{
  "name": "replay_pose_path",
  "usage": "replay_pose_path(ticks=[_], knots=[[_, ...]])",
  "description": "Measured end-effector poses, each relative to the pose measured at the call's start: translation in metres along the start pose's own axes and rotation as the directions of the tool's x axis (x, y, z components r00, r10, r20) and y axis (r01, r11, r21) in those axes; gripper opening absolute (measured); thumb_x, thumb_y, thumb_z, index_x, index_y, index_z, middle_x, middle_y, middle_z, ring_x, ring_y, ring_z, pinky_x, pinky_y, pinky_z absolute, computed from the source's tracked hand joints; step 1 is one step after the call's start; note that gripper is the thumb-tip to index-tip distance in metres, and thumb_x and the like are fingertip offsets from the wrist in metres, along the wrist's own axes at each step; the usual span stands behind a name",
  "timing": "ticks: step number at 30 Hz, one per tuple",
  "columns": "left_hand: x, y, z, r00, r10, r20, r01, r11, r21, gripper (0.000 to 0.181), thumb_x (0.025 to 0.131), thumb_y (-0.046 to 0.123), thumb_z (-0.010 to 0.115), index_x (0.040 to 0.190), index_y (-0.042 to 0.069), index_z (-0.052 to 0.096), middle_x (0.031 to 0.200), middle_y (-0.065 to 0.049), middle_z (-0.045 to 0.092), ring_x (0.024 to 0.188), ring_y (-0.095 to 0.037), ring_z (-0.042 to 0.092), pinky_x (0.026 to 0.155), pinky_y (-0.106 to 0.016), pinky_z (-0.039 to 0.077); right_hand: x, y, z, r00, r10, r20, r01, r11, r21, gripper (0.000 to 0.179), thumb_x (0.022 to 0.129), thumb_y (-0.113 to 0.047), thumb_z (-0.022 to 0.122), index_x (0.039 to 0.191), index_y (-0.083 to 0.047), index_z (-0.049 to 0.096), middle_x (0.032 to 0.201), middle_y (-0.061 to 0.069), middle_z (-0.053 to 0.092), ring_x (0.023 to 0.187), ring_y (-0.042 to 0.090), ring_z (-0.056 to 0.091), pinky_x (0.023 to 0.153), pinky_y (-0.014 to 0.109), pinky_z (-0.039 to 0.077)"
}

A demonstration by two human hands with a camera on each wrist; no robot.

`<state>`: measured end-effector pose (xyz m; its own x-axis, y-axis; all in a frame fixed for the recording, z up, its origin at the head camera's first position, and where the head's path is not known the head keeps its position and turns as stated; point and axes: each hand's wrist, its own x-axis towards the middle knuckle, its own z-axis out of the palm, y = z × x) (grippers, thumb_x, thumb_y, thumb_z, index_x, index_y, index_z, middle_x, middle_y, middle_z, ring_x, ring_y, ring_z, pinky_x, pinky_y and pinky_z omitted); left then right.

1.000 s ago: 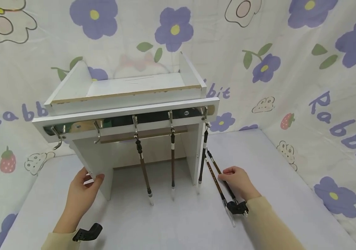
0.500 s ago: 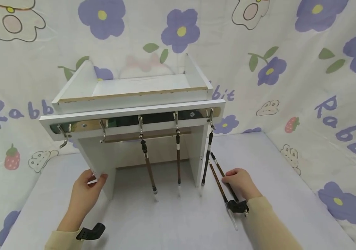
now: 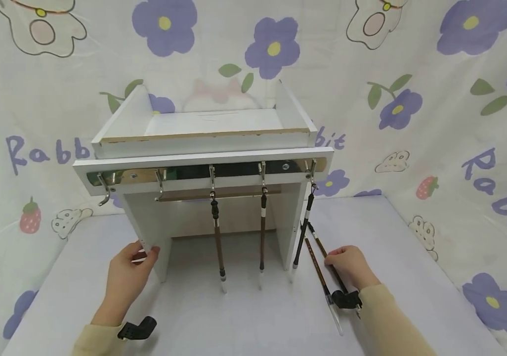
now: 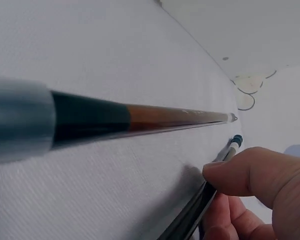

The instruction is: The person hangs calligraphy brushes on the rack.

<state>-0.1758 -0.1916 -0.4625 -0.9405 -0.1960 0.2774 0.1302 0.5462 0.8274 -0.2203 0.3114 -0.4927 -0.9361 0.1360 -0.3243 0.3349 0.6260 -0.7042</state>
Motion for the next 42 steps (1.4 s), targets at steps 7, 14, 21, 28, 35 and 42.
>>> replay_pose_path(ticks=[7, 14, 21, 28, 35, 42], knots=[[-0.002, -0.003, 0.002, 1.0, 0.006, -0.02, -0.006, 1.0, 0.022, 0.035, 0.092, 0.031, 0.065, 0.123, 0.014, 0.066, 0.113, -0.004, 0.066, 0.094, -0.023, 0.066, 0.068, -0.033, 0.058, -0.003, 0.008, -0.002, 1.0, -0.003, 0.028, 0.002, 0.999, 0.043, 0.039, 0.086, -0.028, 0.071, 0.113, 0.0, 0.066, 0.116, 0.019, 0.058, 0.097, 0.029, 0.051, 0.082, 0.042, 0.044], [0.0, 0.0, 0.003, 0.999, 0.035, -0.04, -0.034, 0.999, 0.026, 0.034, 0.092, 0.027, 0.066, 0.123, 0.014, 0.067, 0.108, -0.004, 0.068, 0.091, -0.021, 0.067, 0.067, -0.032, 0.058, -0.002, 0.01, -0.01, 1.0, -0.015, 0.025, 0.012, 0.994, 0.109, 0.044, 0.089, -0.028, 0.068, 0.121, 0.003, 0.063, 0.097, 0.009, 0.061, 0.085, 0.023, 0.052, 0.067, 0.031, 0.045], [0.001, 0.003, 0.002, 0.999, 0.026, -0.041, -0.025, 1.0, 0.016, 0.031, 0.092, 0.024, 0.067, 0.12, 0.011, 0.068, 0.108, -0.007, 0.068, 0.092, -0.023, 0.067, 0.068, -0.031, 0.058, -0.009, 0.008, -0.016, 1.0, 0.0, 0.027, -0.004, 0.992, 0.127, 0.051, 0.092, -0.032, 0.064, 0.129, 0.002, 0.057, 0.109, 0.013, 0.061, 0.092, 0.023, 0.054, 0.074, 0.032, 0.047], [-0.002, 0.003, 0.002, 0.999, 0.002, -0.04, -0.002, 1.0, 0.012, 0.031, 0.092, 0.027, 0.065, 0.12, 0.012, 0.067, 0.109, -0.006, 0.067, 0.092, -0.023, 0.067, 0.068, -0.03, 0.057, -0.016, 0.003, -0.017, 0.995, -0.103, -0.009, 0.103, 0.975, 0.197, 0.054, 0.096, -0.035, 0.059, 0.133, 0.003, 0.052, 0.124, 0.02, 0.058, 0.1, 0.024, 0.057, 0.086, 0.033, 0.051], [-0.004, 0.0, 0.0, 1.0, 0.002, -0.025, -0.002, 1.0, 0.019, 0.033, 0.093, 0.029, 0.065, 0.122, 0.013, 0.066, 0.111, -0.005, 0.067, 0.093, -0.023, 0.067, 0.069, -0.033, 0.058, -0.029, -0.005, -0.023, 0.989, -0.145, -0.02, 0.146, 0.958, 0.245, 0.062, 0.095, -0.043, 0.06, 0.136, 0.003, 0.049, 0.129, 0.022, 0.055, 0.105, 0.026, 0.056, 0.086, 0.027, 0.05], [-0.003, 0.002, 0.001, 1.0, 0.003, -0.016, -0.003, 1.0, 0.017, 0.034, 0.093, 0.031, 0.064, 0.122, 0.013, 0.066, 0.112, -0.005, 0.066, 0.095, -0.025, 0.066, 0.07, -0.035, 0.058, -0.044, -0.016, -0.032, 0.98, -0.186, -0.077, 0.2, 0.94, 0.275, 0.058, 0.095, -0.041, 0.061, 0.132, 0.002, 0.051, 0.117, 0.01, 0.061, 0.1, 0.021, 0.059, 0.082, 0.024, 0.051]])
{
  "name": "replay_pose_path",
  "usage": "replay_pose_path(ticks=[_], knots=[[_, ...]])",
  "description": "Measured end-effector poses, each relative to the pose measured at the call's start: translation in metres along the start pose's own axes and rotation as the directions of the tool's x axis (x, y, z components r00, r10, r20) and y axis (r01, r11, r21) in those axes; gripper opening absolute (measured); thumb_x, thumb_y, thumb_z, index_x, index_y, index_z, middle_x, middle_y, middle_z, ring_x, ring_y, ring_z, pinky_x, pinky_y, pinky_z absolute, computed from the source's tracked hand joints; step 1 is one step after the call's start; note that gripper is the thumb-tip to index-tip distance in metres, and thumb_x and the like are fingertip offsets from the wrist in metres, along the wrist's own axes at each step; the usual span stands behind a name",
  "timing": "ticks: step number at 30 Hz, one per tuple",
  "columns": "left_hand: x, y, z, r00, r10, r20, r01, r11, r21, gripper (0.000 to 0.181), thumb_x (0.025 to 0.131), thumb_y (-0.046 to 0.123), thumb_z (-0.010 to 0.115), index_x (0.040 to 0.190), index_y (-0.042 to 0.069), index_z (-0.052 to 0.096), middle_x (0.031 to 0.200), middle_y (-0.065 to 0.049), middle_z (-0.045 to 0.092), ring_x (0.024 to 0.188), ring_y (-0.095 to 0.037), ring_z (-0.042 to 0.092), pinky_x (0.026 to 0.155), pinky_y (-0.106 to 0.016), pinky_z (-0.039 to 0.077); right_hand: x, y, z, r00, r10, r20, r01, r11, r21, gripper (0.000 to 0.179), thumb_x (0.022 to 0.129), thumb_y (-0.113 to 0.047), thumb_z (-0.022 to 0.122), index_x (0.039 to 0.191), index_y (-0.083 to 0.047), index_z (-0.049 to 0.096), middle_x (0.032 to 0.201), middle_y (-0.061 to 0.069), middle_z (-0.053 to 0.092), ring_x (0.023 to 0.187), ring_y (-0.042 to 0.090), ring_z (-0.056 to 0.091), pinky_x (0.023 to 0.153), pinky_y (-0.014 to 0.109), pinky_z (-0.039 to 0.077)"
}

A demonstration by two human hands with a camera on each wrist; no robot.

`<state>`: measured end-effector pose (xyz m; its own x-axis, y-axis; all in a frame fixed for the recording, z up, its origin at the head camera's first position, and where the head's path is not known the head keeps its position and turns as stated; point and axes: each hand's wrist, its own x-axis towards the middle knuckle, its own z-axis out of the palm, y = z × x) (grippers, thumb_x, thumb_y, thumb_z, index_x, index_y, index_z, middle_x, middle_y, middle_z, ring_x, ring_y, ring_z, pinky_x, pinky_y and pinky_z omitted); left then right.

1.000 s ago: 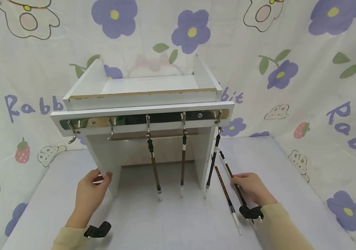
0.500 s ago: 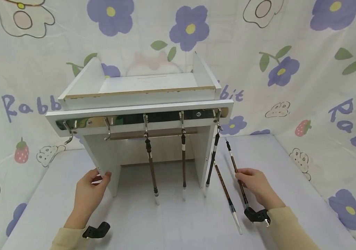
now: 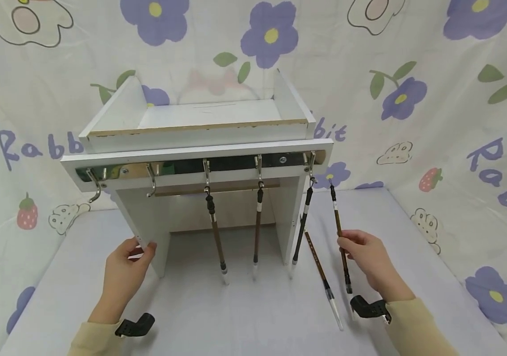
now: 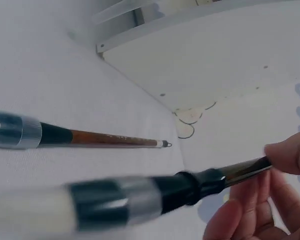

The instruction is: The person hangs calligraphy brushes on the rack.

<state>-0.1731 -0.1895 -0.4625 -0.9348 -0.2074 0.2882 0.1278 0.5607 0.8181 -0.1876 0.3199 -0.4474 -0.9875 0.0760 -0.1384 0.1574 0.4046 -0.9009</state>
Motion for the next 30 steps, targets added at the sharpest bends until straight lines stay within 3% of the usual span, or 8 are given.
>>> replay_pose_path(ticks=[6, 18, 24, 30], knots=[[-0.001, -0.001, 0.003, 1.0, 0.004, -0.005, -0.004, 1.0, -0.009, 0.032, 0.093, 0.031, 0.064, 0.121, 0.015, 0.067, 0.113, -0.002, 0.066, 0.094, -0.023, 0.066, 0.07, -0.033, 0.058, -0.012, -0.009, -0.001, 0.99, -0.098, -0.102, 0.095, 0.995, -0.029, 0.05, 0.096, -0.04, 0.058, 0.128, -0.001, 0.054, 0.107, 0.0, 0.063, 0.093, 0.013, 0.06, 0.077, 0.023, 0.051], [-0.001, 0.002, 0.002, 1.0, 0.007, -0.019, -0.007, 1.0, -0.017, 0.031, 0.093, 0.03, 0.065, 0.121, 0.016, 0.068, 0.112, -0.001, 0.067, 0.093, -0.023, 0.066, 0.069, -0.034, 0.058, -0.025, -0.024, 0.002, 0.944, -0.235, -0.231, 0.206, 0.968, -0.141, 0.046, 0.097, -0.04, 0.057, 0.13, -0.008, 0.055, 0.109, 0.005, 0.066, 0.092, 0.012, 0.061, 0.071, 0.021, 0.05], [-0.001, 0.004, 0.002, 0.999, -0.004, -0.032, 0.004, 1.0, -0.02, 0.031, 0.093, 0.027, 0.065, 0.121, 0.014, 0.067, 0.112, -0.002, 0.067, 0.093, -0.023, 0.066, 0.07, -0.036, 0.058, -0.033, -0.036, 0.007, 0.892, -0.322, -0.318, 0.269, 0.942, -0.2, 0.038, 0.097, -0.034, 0.059, 0.123, -0.007, 0.059, 0.103, 0.004, 0.064, 0.088, 0.008, 0.061, 0.067, 0.016, 0.048], [-0.001, 0.004, 0.002, 1.0, -0.01, -0.028, 0.01, 1.0, -0.024, 0.031, 0.092, 0.025, 0.065, 0.121, 0.014, 0.067, 0.112, -0.003, 0.067, 0.093, -0.023, 0.067, 0.069, -0.035, 0.058, -0.043, -0.045, 0.013, 0.806, -0.439, -0.397, 0.359, 0.896, -0.263, 0.028, 0.095, -0.024, 0.062, 0.116, -0.006, 0.061, 0.096, 0.003, 0.063, 0.08, 0.006, 0.059, 0.065, 0.013, 0.045]])
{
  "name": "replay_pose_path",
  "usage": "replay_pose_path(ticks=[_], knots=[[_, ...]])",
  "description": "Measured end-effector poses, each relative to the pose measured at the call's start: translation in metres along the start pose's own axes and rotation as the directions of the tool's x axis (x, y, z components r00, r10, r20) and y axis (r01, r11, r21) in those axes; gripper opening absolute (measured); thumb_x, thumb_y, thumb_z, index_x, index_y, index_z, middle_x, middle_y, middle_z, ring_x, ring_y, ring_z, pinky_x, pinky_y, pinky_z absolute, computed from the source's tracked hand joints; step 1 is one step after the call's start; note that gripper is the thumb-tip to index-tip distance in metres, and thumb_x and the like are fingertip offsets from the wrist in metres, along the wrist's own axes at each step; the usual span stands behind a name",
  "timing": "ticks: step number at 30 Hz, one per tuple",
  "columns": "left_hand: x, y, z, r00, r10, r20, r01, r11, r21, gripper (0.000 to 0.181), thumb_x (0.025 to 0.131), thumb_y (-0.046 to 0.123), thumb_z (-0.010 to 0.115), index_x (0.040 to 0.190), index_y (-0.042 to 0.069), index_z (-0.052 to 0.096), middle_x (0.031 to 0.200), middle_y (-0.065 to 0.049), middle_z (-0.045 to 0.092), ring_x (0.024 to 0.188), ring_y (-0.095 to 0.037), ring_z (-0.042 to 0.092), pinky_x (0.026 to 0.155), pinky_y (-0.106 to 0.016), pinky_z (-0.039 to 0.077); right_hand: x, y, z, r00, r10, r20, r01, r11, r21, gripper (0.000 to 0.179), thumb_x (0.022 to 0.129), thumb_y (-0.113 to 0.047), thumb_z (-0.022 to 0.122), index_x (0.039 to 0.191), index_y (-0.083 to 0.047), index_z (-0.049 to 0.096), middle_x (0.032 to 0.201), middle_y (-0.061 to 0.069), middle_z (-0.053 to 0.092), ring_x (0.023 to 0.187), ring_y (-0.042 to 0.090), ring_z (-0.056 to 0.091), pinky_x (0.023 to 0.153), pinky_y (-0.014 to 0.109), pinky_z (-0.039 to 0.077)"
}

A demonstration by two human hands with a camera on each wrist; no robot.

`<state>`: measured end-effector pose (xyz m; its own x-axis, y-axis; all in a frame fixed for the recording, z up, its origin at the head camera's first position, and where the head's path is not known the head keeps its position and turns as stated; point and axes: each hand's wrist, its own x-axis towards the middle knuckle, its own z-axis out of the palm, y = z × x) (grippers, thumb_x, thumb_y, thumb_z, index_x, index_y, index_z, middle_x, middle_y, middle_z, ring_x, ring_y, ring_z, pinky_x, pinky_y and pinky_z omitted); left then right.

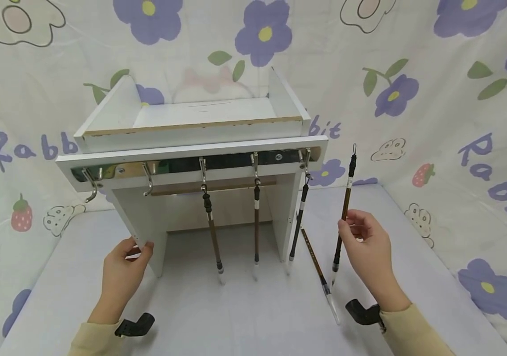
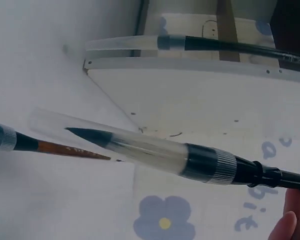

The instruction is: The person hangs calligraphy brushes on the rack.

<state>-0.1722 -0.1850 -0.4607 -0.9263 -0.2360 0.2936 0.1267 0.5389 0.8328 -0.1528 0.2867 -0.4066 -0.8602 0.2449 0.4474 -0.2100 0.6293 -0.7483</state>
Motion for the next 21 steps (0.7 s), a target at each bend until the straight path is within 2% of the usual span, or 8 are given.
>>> replay_pose_path(ticks=[5, 10, 17, 21], knots=[[0.001, 0.0, 0.001, 1.0, -0.005, 0.006, 0.005, 1.0, -0.001, 0.032, 0.092, 0.025, 0.065, 0.122, 0.015, 0.067, 0.112, -0.002, 0.067, 0.094, -0.023, 0.066, 0.069, -0.034, 0.058, -0.003, -0.007, 0.001, 0.99, -0.118, -0.075, 0.12, 0.992, 0.031, 0.023, 0.093, -0.011, 0.064, 0.114, -0.004, 0.061, 0.092, -0.003, 0.063, 0.078, 0.007, 0.058, 0.068, 0.011, 0.044], [0.003, 0.002, 0.002, 1.0, -0.011, 0.01, 0.011, 1.0, -0.004, 0.033, 0.092, 0.025, 0.066, 0.123, 0.015, 0.067, 0.113, -0.002, 0.067, 0.094, -0.022, 0.066, 0.069, -0.032, 0.058, -0.003, -0.014, 0.002, 0.958, -0.249, -0.141, 0.263, 0.96, 0.092, 0.026, 0.087, 0.003, 0.066, 0.113, 0.0, 0.062, 0.089, 0.002, 0.064, 0.075, 0.006, 0.057, 0.069, 0.011, 0.045], [0.001, 0.001, 0.001, 1.0, -0.007, 0.011, 0.007, 1.0, 0.001, 0.033, 0.092, 0.025, 0.066, 0.123, 0.014, 0.066, 0.113, -0.003, 0.067, 0.094, -0.023, 0.066, 0.069, -0.033, 0.058, -0.006, -0.026, 0.003, 0.927, -0.339, -0.158, 0.359, 0.925, 0.122, 0.028, 0.085, 0.007, 0.065, 0.112, 0.006, 0.06, 0.089, 0.006, 0.063, 0.076, 0.006, 0.057, 0.072, 0.012, 0.046], [0.0, 0.001, 0.0, 1.0, 0.0, 0.008, 0.0, 1.0, 0.002, 0.033, 0.092, 0.025, 0.065, 0.122, 0.012, 0.067, 0.112, -0.005, 0.067, 0.094, -0.024, 0.066, 0.069, -0.034, 0.058, -0.008, -0.034, 0.004, 0.894, -0.417, -0.165, 0.438, 0.89, 0.125, 0.032, 0.08, 0.012, 0.066, 0.111, 0.007, 0.06, 0.088, 0.008, 0.062, 0.076, 0.007, 0.056, 0.073, 0.012, 0.047]])
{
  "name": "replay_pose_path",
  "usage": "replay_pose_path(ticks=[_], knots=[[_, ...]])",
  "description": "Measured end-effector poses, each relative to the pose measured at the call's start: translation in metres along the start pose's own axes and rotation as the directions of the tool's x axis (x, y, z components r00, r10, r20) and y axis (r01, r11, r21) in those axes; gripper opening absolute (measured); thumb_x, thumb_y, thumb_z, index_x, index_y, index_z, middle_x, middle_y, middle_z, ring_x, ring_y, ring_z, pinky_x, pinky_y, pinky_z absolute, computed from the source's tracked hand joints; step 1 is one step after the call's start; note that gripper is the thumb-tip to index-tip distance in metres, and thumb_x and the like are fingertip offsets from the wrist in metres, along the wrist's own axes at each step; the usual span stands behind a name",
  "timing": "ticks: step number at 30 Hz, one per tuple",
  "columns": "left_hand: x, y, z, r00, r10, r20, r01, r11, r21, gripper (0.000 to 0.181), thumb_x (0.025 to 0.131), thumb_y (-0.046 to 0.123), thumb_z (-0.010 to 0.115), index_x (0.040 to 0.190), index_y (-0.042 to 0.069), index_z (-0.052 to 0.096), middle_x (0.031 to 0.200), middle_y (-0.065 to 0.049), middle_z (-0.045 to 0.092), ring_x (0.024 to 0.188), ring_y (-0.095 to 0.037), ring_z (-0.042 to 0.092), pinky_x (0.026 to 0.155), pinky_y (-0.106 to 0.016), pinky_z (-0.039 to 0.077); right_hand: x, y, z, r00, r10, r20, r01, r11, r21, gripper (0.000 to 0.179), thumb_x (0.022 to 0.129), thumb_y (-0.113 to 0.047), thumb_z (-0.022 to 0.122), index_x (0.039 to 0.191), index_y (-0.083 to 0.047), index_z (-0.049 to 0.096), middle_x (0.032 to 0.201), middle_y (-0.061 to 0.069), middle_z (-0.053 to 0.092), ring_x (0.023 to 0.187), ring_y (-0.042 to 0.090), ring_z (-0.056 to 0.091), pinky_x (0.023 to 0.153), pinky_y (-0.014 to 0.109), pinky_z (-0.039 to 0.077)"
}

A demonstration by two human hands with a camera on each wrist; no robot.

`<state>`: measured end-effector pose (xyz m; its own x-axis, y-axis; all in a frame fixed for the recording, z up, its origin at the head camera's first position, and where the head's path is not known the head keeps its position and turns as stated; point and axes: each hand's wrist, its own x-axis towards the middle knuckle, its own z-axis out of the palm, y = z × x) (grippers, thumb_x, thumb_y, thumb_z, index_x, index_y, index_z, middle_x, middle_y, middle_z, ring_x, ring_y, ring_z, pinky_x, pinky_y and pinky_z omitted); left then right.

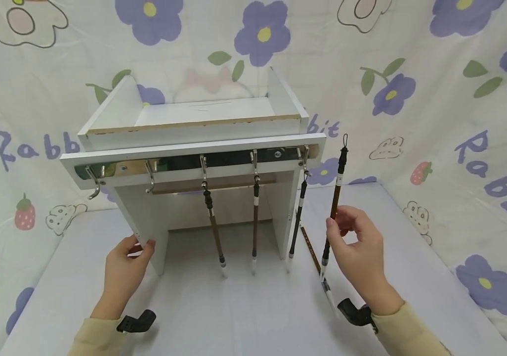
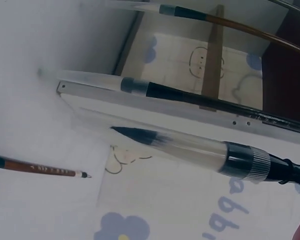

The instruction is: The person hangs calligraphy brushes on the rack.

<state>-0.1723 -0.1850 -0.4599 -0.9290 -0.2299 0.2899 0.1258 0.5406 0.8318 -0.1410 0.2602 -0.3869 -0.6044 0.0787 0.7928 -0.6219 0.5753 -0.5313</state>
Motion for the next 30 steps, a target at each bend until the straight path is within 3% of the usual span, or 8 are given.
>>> replay_pose_path(ticks=[8, 14, 24, 30], knots=[[0.003, -0.001, 0.0, 1.0, -0.01, 0.003, 0.01, 1.0, -0.003, 0.035, 0.092, 0.029, 0.065, 0.124, 0.013, 0.066, 0.112, -0.004, 0.067, 0.096, -0.023, 0.066, 0.069, -0.035, 0.058, 0.005, -0.02, 0.004, 0.996, -0.086, 0.003, 0.086, 0.996, 0.005, 0.03, 0.077, 0.015, 0.064, 0.106, 0.012, 0.059, 0.082, 0.014, 0.061, 0.075, 0.006, 0.053, 0.072, 0.012, 0.046], [0.002, -0.004, 0.001, 0.999, -0.036, 0.005, 0.036, 0.999, -0.001, 0.036, 0.092, 0.03, 0.065, 0.125, 0.013, 0.065, 0.112, -0.005, 0.066, 0.096, -0.023, 0.065, 0.068, -0.033, 0.057, 0.007, -0.027, 0.008, 0.989, -0.149, 0.009, 0.149, 0.988, 0.038, 0.025, 0.079, 0.005, 0.064, 0.103, 0.011, 0.062, 0.083, 0.013, 0.062, 0.076, 0.006, 0.054, 0.071, 0.014, 0.046], [0.001, 0.0, 0.001, 1.0, -0.03, 0.007, 0.03, 1.0, 0.004, 0.037, 0.092, 0.028, 0.064, 0.126, 0.013, 0.065, 0.113, -0.006, 0.066, 0.097, -0.023, 0.065, 0.068, -0.033, 0.057, 0.014, -0.055, 0.021, 0.946, -0.317, 0.07, 0.313, 0.948, 0.059, 0.026, 0.089, -0.013, 0.058, 0.096, 0.012, 0.062, 0.082, 0.014, 0.063, 0.072, 0.016, 0.055, 0.068, 0.019, 0.045], [0.0, 0.001, 0.0, 0.999, -0.035, 0.014, 0.035, 0.999, -0.002, 0.037, 0.093, 0.028, 0.064, 0.126, 0.012, 0.065, 0.113, -0.008, 0.066, 0.098, -0.025, 0.065, 0.069, -0.035, 0.057, 0.009, -0.049, 0.03, 0.922, -0.367, 0.121, 0.365, 0.93, 0.043, 0.029, 0.092, -0.021, 0.055, 0.096, 0.007, 0.064, 0.083, 0.01, 0.063, 0.07, 0.018, 0.056, 0.065, 0.021, 0.045]])
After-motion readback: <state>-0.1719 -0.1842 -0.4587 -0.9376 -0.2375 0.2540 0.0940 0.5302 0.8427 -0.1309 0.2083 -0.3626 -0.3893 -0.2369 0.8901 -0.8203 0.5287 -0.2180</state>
